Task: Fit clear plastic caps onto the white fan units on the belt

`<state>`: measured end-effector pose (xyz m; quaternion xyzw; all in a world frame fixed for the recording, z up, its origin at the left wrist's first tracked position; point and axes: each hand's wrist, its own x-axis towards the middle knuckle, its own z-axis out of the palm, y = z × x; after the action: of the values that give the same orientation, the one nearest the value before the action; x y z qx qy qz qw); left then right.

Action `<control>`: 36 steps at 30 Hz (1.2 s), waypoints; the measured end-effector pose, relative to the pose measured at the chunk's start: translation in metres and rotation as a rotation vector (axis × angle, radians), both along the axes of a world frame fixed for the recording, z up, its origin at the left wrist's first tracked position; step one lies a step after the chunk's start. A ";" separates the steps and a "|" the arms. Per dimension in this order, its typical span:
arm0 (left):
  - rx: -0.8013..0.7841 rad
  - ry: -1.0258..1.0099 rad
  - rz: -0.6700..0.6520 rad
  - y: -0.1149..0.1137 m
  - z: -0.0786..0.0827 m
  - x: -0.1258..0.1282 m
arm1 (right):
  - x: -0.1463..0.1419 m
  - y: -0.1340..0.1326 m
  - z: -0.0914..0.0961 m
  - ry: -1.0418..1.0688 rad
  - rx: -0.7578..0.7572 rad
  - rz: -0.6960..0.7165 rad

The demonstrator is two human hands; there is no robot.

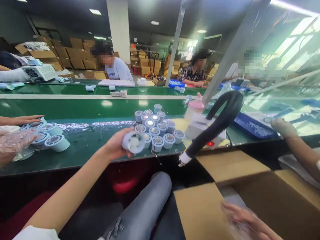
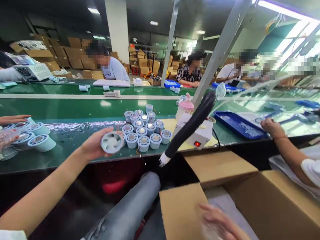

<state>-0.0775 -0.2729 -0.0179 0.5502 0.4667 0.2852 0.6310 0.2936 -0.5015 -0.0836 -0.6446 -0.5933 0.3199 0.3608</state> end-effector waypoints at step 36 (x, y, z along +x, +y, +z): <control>-0.066 -0.177 -0.440 -0.159 -0.084 0.021 | -0.135 -0.002 -0.004 0.328 0.037 0.199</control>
<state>-0.0562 -0.4316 -0.1018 0.5904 0.2874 0.1723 0.7342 0.1583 -0.5035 -0.0872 -0.5151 -0.5933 0.4438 0.4309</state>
